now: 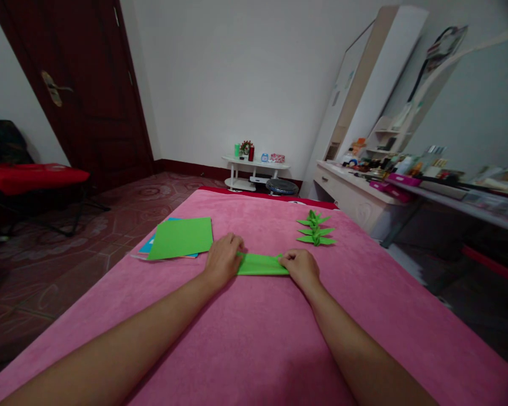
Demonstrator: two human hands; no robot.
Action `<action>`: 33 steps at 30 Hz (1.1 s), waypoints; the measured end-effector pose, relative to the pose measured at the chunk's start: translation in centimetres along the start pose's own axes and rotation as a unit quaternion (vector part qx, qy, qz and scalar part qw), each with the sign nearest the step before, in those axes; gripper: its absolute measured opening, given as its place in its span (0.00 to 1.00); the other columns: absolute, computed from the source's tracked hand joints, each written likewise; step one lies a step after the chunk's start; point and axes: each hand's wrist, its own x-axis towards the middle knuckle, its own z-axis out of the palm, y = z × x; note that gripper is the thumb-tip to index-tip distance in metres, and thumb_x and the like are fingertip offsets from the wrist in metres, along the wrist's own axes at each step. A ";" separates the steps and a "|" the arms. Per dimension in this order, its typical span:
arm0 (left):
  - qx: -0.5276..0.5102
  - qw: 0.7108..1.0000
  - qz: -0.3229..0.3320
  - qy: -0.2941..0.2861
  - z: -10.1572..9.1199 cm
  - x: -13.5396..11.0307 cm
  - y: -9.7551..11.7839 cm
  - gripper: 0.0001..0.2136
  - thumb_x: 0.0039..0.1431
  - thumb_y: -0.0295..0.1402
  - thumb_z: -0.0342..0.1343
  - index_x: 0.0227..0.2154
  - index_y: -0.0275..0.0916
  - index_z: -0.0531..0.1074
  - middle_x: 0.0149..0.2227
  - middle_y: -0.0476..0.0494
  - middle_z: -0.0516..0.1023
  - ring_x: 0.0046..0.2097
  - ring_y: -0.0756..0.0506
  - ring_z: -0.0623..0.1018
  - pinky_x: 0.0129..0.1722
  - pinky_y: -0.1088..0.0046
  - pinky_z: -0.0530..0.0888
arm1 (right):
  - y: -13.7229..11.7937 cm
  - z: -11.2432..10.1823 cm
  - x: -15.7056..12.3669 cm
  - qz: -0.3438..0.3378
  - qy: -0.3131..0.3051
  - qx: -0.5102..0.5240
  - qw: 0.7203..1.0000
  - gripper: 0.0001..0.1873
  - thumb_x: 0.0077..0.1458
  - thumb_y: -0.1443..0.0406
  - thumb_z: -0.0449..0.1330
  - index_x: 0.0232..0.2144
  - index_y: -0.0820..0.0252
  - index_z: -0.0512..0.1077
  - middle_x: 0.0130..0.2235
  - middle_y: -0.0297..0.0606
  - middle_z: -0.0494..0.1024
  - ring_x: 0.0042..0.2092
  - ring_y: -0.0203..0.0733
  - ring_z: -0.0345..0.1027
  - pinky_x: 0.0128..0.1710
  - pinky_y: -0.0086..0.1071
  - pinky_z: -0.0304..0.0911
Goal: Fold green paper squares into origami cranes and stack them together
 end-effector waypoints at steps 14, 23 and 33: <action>-0.095 0.984 0.115 -0.096 0.7 1.0 -0.5 0.08 0.57 0.33 0.50 0.30 0.36 0.74 0.33 0.41 0.75 0.37 0.46 0.73 0.38 0.74 0.67 | -0.5 -0.4 -0.3 -0.004 -0.023 -0.051 0.998 0.08 0.40 0.63 0.62 0.14 0.56 0.73 0.18 0.34 0.72 0.21 0.36 0.62 0.20 0.28 0.44; -0.056 0.994 0.027 -0.089 1.8 1.6 0.3 0.12 0.56 0.39 0.52 0.32 0.37 0.75 0.33 0.41 0.77 0.35 0.45 0.75 0.35 0.73 0.67 | -0.6 -0.5 -0.1 0.009 -0.052 -0.090 0.995 0.07 0.43 0.62 0.60 0.18 0.57 0.74 0.20 0.33 0.73 0.23 0.35 0.63 0.21 0.26 0.46; -0.016 0.994 0.057 -0.089 1.2 1.3 1.1 0.10 0.55 0.38 0.55 0.31 0.36 0.74 0.34 0.40 0.74 0.39 0.44 0.73 0.38 0.71 0.68 | -0.8 -0.6 0.1 0.002 -0.074 -0.106 0.992 0.09 0.44 0.61 0.59 0.18 0.58 0.73 0.21 0.34 0.74 0.24 0.36 0.65 0.22 0.26 0.48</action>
